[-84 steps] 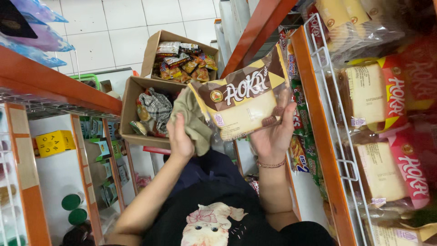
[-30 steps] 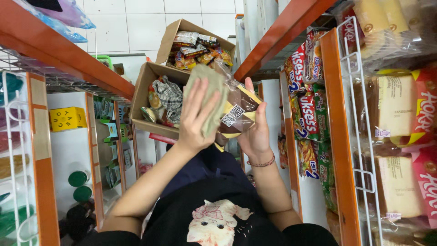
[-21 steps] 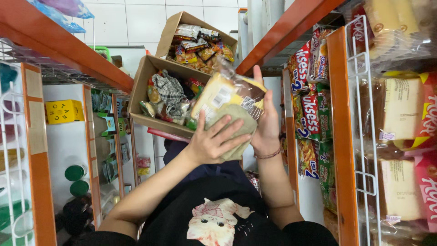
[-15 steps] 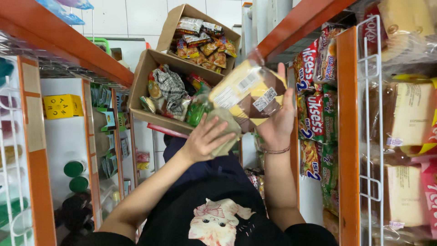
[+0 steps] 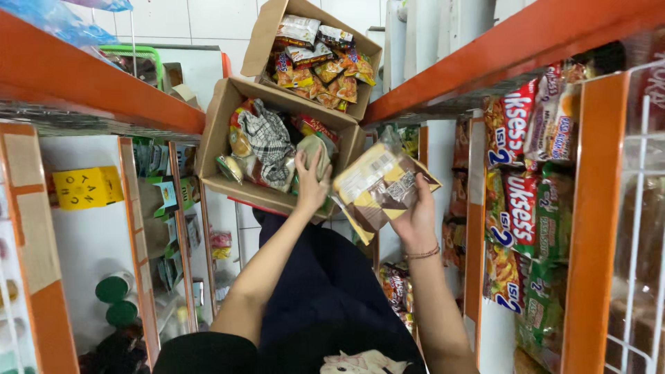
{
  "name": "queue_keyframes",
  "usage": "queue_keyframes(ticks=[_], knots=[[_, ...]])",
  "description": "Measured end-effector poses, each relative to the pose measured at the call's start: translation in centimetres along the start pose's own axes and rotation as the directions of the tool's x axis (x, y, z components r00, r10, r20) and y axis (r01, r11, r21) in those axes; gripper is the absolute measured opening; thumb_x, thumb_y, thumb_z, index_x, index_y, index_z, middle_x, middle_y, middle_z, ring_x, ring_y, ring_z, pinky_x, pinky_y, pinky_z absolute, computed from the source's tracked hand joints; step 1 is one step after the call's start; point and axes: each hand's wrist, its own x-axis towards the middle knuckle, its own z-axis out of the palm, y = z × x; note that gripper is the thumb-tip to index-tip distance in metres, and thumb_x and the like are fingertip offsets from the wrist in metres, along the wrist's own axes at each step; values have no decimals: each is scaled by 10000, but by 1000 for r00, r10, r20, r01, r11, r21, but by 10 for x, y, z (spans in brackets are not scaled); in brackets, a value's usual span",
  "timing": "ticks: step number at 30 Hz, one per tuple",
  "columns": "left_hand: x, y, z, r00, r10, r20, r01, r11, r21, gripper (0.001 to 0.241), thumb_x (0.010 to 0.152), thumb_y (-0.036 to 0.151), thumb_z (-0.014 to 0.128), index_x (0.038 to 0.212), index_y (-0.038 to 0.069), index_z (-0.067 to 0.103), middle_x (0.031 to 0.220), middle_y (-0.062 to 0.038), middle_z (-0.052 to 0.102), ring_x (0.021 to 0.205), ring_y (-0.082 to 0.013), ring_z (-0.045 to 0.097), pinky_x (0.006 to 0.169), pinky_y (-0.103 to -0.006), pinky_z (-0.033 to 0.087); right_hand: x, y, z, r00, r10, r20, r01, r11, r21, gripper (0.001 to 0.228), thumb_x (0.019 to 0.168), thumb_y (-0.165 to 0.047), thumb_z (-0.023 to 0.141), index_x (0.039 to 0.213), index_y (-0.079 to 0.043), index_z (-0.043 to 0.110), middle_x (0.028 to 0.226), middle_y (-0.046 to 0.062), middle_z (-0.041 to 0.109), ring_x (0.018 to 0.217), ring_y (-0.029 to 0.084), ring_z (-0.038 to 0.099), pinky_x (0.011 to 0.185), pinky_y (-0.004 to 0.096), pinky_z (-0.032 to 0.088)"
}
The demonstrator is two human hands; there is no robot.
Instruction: The person scans packaged bread and snacks using a barcode scanner, wipes the packages with a cloth, and places them onto a metal wire shelf in a store.
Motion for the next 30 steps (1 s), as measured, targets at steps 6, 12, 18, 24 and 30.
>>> queue_keyframes(ticks=[6,12,18,24,30], knots=[[-1,-34,-4,913,-291,287,70,804,591,655,901,620,586,1398,194,546,1511,-228,342,1463,-407,247,1098,-781,-19,32,31,-21,994,106,-10,-107,992,-66,468,1039,-351,485,1371,-33,577,1331,143,658,1223,308,626,1094,496,472],[38,-79,-42,765,-401,-504,546,819,176,887,832,509,764,1499,39,416,1463,-328,405,1361,-475,358,995,-730,212,51,56,-18,983,138,-125,-156,977,-145,426,1014,-331,487,1340,-72,580,1289,113,672,1188,278,645,1068,494,491],[82,-131,-50,551,-712,-435,824,547,149,855,726,476,874,1345,2,524,1285,-231,652,1228,-413,593,1106,-678,295,55,77,-11,976,180,-125,-200,964,-175,444,1032,-345,487,1347,-47,586,1307,119,672,1209,268,638,1082,471,481],[79,-131,-55,845,-325,-426,391,917,76,533,756,263,831,1151,-63,683,1195,-318,646,1132,-456,617,1017,-496,475,57,83,-14,974,196,-110,-216,950,-223,466,1032,-361,471,1355,-45,584,1326,117,667,1232,264,629,1090,457,473],[50,-23,-107,952,-281,-121,171,816,-553,572,785,27,710,1326,-42,537,1216,-170,689,1127,-237,666,1008,-346,515,59,69,3,985,168,-39,-172,953,-251,484,1060,-356,451,1415,-39,539,1378,137,636,1263,282,613,1102,469,472]])
